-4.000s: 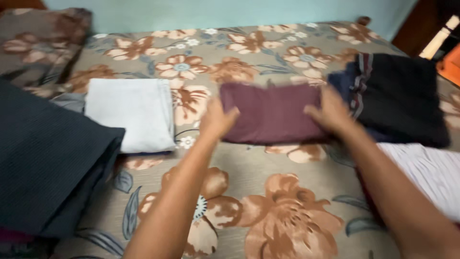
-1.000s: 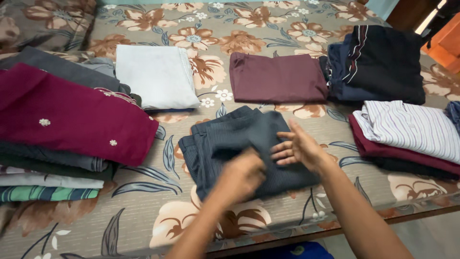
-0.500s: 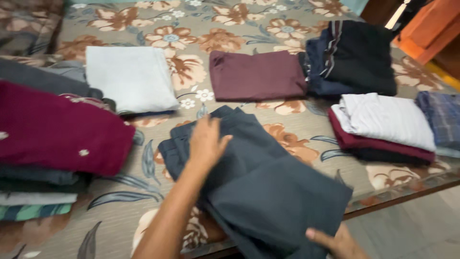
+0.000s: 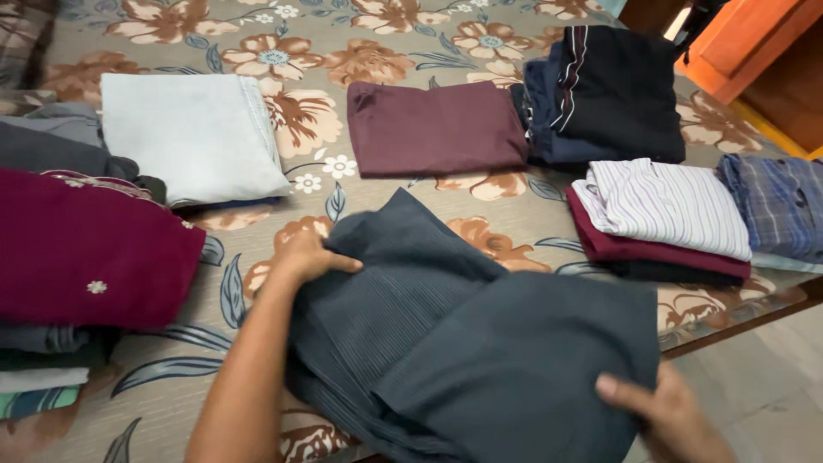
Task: The person folds a shirt and then a pair of pants by hand on a bed, smoothing the fabric and placing them onto a stack of folded items.
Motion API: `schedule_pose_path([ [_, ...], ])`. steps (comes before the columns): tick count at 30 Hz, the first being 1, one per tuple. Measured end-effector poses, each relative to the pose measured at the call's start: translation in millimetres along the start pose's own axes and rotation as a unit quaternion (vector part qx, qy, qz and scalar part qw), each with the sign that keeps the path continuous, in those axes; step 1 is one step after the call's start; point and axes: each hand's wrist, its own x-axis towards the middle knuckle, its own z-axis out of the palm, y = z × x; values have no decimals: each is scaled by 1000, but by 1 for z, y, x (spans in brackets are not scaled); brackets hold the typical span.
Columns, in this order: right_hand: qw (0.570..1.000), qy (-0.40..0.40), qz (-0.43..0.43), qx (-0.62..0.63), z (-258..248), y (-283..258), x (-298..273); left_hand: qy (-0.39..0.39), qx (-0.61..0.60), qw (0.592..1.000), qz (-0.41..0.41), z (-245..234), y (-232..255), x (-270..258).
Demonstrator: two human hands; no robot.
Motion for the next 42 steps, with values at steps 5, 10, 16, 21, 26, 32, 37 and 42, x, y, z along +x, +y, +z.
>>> schedule_pose_path([
  [5,985,-65,-162,7,34,-136,32,184,-55,980,-48,-68,-28,-54],
  [10,974,-96,-204,28,34,-183,92,189,-303,921,-158,-153,-20,-132],
  [16,940,2,-228,-253,12,-83,203,182,21,961,-209,-80,-36,-147],
  [21,875,-96,-216,-422,45,-53,131,251,105,962,-31,7,-50,-142],
  [26,700,-190,-320,-609,77,-43,75,272,172,947,9,29,-43,-135],
  [32,667,-177,-361,-628,50,-28,84,297,251,921,-23,34,-40,-153],
  [37,690,-145,-409,-580,17,-21,92,158,104,979,73,21,-51,-170],
  [42,789,-8,-310,-530,-2,-17,102,151,124,972,132,12,-55,-188],
])
